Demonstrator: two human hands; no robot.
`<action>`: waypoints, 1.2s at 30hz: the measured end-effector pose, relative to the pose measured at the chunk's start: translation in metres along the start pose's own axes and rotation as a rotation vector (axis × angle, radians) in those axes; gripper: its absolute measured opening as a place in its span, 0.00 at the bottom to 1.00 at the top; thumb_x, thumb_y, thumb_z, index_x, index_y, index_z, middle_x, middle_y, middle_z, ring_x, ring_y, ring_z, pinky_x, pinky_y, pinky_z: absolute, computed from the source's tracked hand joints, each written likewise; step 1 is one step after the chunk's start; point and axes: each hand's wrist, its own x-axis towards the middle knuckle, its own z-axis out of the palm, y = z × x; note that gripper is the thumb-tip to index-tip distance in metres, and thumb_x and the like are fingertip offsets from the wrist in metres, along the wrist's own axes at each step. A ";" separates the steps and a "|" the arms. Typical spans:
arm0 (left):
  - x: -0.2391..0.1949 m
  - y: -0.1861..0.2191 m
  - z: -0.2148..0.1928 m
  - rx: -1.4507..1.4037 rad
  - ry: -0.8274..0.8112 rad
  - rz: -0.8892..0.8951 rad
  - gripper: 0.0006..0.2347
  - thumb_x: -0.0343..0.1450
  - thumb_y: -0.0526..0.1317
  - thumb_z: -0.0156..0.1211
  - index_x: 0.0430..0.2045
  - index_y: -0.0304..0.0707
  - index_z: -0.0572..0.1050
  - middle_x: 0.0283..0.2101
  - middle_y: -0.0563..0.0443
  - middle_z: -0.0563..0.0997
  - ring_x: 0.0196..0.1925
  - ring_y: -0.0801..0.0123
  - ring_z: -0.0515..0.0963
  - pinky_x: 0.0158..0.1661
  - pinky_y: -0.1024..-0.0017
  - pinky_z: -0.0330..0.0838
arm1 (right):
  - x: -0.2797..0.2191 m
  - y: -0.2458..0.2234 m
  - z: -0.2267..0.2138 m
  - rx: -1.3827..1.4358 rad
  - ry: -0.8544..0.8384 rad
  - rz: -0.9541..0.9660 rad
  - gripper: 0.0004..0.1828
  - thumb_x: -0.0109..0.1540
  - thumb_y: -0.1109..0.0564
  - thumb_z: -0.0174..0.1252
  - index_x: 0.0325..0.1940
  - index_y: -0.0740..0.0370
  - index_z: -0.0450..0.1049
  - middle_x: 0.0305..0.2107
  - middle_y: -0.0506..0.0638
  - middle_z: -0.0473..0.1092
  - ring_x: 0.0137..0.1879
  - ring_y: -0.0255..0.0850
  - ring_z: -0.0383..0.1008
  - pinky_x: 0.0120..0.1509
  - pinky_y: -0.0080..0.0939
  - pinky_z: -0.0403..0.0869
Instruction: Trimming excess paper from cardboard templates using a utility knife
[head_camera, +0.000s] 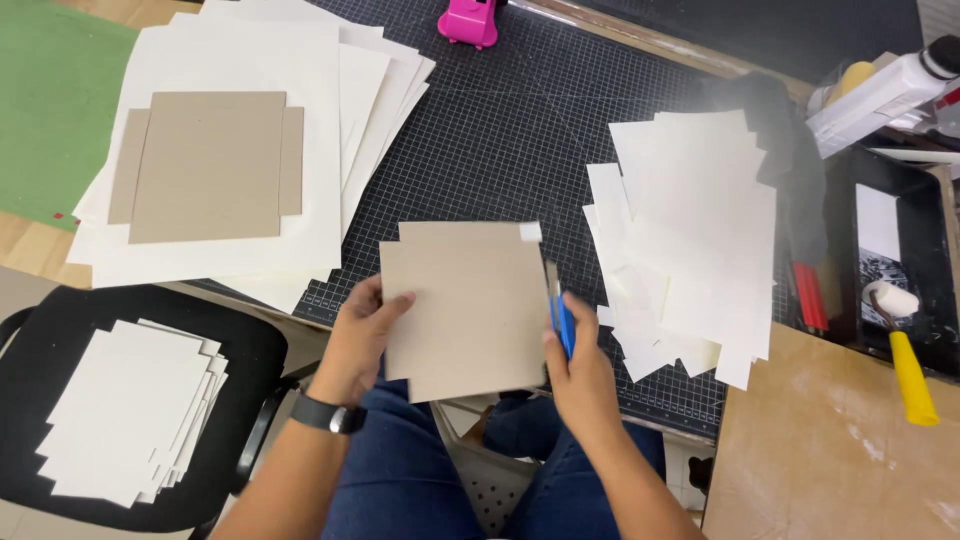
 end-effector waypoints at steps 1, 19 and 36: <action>0.002 0.021 -0.002 -0.002 0.000 0.001 0.25 0.64 0.34 0.72 0.57 0.27 0.73 0.48 0.40 0.78 0.47 0.58 0.78 0.44 0.66 0.76 | -0.007 0.015 0.003 -0.001 0.000 -0.002 0.27 0.69 0.54 0.46 0.72 0.58 0.50 0.54 0.74 0.73 0.54 0.78 0.74 0.53 0.75 0.74; 0.112 0.088 0.171 1.683 -0.592 1.098 0.25 0.73 0.29 0.48 0.64 0.62 0.68 0.68 0.42 0.68 0.71 0.45 0.62 0.70 0.39 0.48 | -0.043 0.085 0.019 0.327 -0.086 0.150 0.32 0.65 0.52 0.53 0.73 0.49 0.54 0.42 0.52 0.79 0.29 0.39 0.77 0.40 0.39 0.79; 0.076 -0.059 0.004 1.161 -0.255 0.952 0.16 0.71 0.55 0.62 0.54 0.65 0.78 0.69 0.56 0.68 0.76 0.49 0.56 0.72 0.40 0.45 | 0.005 0.009 0.022 -0.415 -0.379 -0.068 0.27 0.66 0.48 0.51 0.71 0.39 0.58 0.47 0.65 0.78 0.51 0.68 0.79 0.49 0.61 0.78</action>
